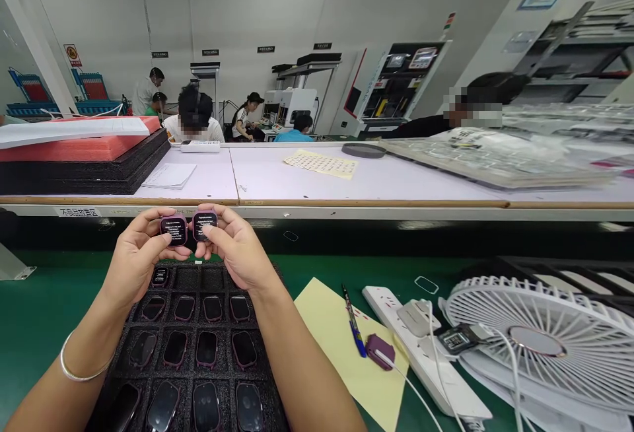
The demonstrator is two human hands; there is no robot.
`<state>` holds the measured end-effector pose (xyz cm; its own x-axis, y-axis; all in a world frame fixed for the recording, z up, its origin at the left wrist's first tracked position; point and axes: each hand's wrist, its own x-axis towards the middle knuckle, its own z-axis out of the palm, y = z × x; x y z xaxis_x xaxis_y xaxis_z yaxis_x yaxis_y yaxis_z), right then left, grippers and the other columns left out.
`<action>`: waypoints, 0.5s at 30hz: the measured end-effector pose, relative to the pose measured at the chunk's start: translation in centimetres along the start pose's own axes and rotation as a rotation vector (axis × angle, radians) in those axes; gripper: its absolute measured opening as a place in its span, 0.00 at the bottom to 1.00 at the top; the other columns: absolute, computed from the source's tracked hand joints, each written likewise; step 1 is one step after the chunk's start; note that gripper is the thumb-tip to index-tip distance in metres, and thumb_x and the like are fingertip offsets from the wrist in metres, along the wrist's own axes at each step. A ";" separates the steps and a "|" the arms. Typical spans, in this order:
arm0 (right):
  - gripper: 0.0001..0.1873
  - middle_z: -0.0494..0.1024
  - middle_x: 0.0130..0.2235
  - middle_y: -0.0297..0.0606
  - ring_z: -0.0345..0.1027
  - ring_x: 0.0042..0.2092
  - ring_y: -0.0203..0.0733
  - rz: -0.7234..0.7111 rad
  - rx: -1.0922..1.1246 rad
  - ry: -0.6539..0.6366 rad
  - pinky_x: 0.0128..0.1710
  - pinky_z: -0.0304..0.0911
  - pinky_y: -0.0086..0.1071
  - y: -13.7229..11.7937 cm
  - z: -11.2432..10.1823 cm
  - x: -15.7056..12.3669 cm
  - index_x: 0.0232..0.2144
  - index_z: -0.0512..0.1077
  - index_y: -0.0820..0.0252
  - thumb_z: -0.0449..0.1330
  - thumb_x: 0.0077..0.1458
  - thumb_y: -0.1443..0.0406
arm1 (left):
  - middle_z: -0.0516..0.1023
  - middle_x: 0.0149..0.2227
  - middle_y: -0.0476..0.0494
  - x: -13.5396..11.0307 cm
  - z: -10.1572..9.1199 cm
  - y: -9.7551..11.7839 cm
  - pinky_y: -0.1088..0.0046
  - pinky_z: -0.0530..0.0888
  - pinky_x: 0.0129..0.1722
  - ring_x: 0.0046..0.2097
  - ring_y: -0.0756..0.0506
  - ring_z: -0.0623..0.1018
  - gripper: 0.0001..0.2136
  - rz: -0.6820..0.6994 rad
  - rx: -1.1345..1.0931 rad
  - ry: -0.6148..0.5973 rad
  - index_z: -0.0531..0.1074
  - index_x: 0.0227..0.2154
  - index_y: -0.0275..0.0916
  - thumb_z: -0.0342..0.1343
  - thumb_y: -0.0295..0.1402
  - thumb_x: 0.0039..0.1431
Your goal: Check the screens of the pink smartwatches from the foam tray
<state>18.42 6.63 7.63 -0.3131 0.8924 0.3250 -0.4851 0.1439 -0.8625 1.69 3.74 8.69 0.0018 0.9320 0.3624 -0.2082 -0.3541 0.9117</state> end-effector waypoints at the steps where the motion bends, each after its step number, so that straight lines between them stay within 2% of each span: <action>1: 0.19 0.78 0.33 0.31 0.72 0.25 0.31 0.000 -0.003 -0.002 0.26 0.64 0.26 0.0 0.0 0.0 0.45 0.73 0.59 0.69 0.50 0.65 | 0.80 0.37 0.50 0.0 0.0 0.0 0.75 0.83 0.30 0.27 0.49 0.83 0.15 0.003 0.004 0.002 0.73 0.44 0.38 0.62 0.29 0.52; 15: 0.19 0.77 0.32 0.31 0.71 0.26 0.33 -0.032 -0.077 -0.015 0.28 0.64 0.29 -0.1 0.1 -0.3 0.46 0.72 0.58 0.66 0.49 0.67 | 0.79 0.38 0.50 0.1 0.0 0.0 0.76 0.83 0.29 0.26 0.50 0.83 0.16 -0.018 -0.015 0.013 0.73 0.44 0.38 0.64 0.30 0.51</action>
<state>18.51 6.33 7.63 -0.3110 0.8804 0.3580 -0.4309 0.2051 -0.8788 1.72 3.77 8.76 -0.0074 0.9392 0.3434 -0.2232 -0.3363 0.9149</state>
